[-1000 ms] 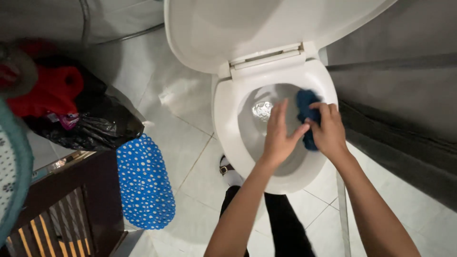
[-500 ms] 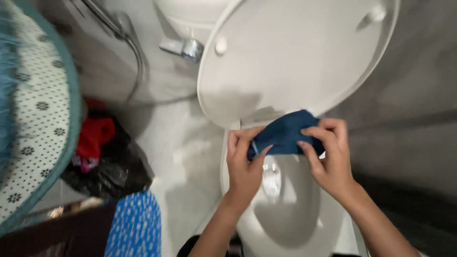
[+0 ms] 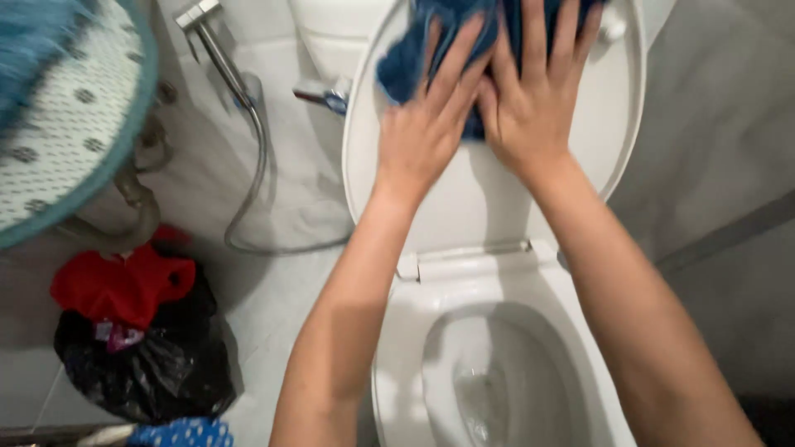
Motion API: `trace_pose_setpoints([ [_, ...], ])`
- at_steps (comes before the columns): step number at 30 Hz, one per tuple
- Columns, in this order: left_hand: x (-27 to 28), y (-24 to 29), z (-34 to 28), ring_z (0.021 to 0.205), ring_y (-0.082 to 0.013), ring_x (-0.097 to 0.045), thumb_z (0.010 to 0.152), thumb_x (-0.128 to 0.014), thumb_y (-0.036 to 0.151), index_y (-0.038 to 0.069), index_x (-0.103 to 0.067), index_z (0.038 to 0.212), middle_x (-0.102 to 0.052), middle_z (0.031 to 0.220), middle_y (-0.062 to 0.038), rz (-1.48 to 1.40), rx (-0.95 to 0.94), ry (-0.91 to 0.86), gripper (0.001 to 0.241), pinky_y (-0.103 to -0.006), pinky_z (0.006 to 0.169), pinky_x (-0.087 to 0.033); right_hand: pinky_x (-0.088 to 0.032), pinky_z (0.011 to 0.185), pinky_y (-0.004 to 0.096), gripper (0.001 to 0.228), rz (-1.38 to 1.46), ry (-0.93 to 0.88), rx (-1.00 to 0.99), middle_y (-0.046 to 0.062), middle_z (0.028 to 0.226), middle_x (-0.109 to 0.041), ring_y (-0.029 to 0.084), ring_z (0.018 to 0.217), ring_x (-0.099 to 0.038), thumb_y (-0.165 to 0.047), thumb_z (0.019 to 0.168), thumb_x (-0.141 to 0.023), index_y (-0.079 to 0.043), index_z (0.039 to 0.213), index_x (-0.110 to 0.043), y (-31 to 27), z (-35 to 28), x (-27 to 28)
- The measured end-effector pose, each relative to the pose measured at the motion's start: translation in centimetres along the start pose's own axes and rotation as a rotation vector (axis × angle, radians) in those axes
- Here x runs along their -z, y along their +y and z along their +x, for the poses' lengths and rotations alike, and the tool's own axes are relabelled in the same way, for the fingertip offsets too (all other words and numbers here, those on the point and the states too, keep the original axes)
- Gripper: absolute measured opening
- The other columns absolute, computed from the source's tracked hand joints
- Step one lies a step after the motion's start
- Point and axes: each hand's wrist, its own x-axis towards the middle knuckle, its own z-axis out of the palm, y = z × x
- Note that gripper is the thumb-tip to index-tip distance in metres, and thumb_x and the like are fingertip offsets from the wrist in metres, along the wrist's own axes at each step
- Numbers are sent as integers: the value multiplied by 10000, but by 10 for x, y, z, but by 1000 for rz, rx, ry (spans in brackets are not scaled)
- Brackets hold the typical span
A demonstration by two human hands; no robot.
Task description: The person washes a blue cloth in a sink, wrings it out, and then uses it to wipe the toilet tank, lid, seat, and bowl. The person also places a blue bath mat on the floor near the door.
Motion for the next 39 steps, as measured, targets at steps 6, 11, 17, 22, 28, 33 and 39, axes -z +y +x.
trace_pose_setpoints([
  [6,-7,-3,-39,1403,-251,-550,1094,-474,345,296,-630,1360,-456,1603,30,254,-65,123,313,-347,758,-617,-165,1118,756,616,-126,-15,52,262,1649,-276,580,1445,-222,-467,1126,-269,-146,1595,-508,-12,-38,-24],
  [11,-21,15,-115,1322,-277,-592,1042,-510,333,290,-671,1285,-521,1544,63,153,38,-9,296,-361,622,-620,-177,1134,737,587,-36,-127,4,188,1684,-238,529,1450,-239,-440,1056,-416,-200,1592,-419,-41,-107,-28],
  [17,-5,41,-190,1346,-291,-548,1029,-503,347,288,-686,1234,-425,1598,129,121,124,-236,281,-427,539,-625,-216,1168,705,611,-44,-290,36,116,1678,-242,468,1414,-273,-496,1017,-447,-245,1571,-392,-69,-181,-21],
  [22,-21,27,-193,1357,-226,-547,1002,-521,362,328,-690,1225,-440,1581,185,130,115,-213,281,-425,551,-619,-233,1184,666,637,-74,-298,10,72,1675,-273,430,1434,-295,-543,1006,-442,-320,1596,-354,-60,-172,-18],
  [28,6,-27,-62,1395,-141,-541,1076,-424,443,448,-623,1325,-453,1583,165,358,93,7,319,-297,580,-609,-150,1150,733,653,-89,-154,-103,186,1670,-224,546,1453,-186,-552,1055,-464,-256,1630,-379,-48,-34,-28],
  [33,13,-43,-65,1482,-239,-454,1115,-359,429,440,-500,1496,-418,1620,32,345,165,25,407,-347,890,-629,-104,1161,740,662,-82,-93,-104,230,1681,-170,538,1489,-167,-560,1115,-362,-180,1656,-340,-72,-17,-58],
  [39,12,-19,-168,1381,-291,-549,1084,-416,435,368,-535,1475,-512,1515,-78,323,257,-193,413,-339,526,-608,-198,1154,696,617,-21,-163,95,121,1695,-266,431,1493,-268,-549,1059,-403,-242,1592,-447,-101,-104,-68],
])
